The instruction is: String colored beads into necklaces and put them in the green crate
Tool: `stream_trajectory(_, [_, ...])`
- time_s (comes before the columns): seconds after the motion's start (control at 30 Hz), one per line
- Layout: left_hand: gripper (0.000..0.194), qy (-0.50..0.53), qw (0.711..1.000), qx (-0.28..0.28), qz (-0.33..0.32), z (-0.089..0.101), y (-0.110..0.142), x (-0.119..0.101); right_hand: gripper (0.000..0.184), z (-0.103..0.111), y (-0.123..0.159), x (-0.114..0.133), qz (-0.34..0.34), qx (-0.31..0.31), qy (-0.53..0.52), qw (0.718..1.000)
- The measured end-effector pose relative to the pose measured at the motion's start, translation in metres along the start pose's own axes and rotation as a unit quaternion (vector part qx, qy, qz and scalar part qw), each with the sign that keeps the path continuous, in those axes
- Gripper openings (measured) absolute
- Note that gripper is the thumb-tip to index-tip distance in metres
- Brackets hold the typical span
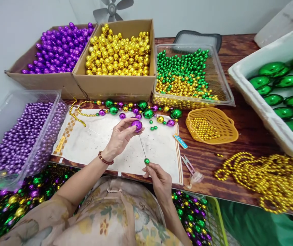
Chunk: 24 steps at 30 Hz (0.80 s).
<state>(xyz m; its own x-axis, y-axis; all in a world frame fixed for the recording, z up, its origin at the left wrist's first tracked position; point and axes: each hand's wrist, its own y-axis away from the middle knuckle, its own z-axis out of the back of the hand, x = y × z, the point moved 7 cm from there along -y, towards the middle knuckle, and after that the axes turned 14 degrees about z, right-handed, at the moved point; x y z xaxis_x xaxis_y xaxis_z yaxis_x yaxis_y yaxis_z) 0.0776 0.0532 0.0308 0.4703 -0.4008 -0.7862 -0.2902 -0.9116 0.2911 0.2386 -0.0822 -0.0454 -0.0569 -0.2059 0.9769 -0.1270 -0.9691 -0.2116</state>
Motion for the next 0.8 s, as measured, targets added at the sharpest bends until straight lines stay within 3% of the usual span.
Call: stream_trajectory(0.8, [0.029, 0.031, 0.999, -0.002, 0.029, 0.001, 0.001, 0.005, 0.020, -0.004, 0.005, -0.011, -0.021, 0.001, -0.012, 1.000])
